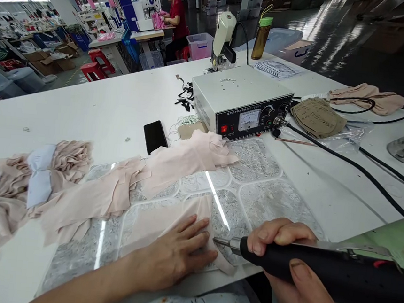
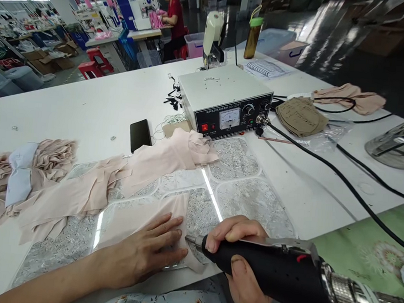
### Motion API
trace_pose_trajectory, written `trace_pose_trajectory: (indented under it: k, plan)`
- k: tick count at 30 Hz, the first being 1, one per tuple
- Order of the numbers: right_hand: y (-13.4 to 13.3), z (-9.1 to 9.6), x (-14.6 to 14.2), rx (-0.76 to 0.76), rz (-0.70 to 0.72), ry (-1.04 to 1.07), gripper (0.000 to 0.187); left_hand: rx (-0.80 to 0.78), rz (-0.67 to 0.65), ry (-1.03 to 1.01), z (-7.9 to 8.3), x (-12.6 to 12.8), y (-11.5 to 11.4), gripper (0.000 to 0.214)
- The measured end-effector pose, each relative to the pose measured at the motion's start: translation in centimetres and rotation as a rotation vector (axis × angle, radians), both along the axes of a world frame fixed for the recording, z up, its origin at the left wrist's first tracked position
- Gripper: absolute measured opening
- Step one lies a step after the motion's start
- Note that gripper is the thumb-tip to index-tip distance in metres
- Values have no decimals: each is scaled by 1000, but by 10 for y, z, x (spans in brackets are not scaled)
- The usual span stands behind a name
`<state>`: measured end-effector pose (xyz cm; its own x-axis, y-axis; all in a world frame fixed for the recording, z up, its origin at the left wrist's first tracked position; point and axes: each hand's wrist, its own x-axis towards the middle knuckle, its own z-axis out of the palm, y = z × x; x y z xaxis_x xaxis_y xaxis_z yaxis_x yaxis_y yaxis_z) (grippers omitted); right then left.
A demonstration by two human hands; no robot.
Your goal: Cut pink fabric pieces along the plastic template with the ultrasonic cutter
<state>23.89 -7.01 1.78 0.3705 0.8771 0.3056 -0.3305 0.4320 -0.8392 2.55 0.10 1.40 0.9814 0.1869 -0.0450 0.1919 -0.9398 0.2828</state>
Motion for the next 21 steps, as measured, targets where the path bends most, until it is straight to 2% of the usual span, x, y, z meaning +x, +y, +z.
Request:
trace_pose_trajectory:
  k: [13,21]
  plan:
    - [-12,-2,6,-43,10,4,14,-14,16,-23,-3,0,-2,32]
    - [-7,4,3,-14,9,-36,11,4,25,-60,-4,-1,-3,32]
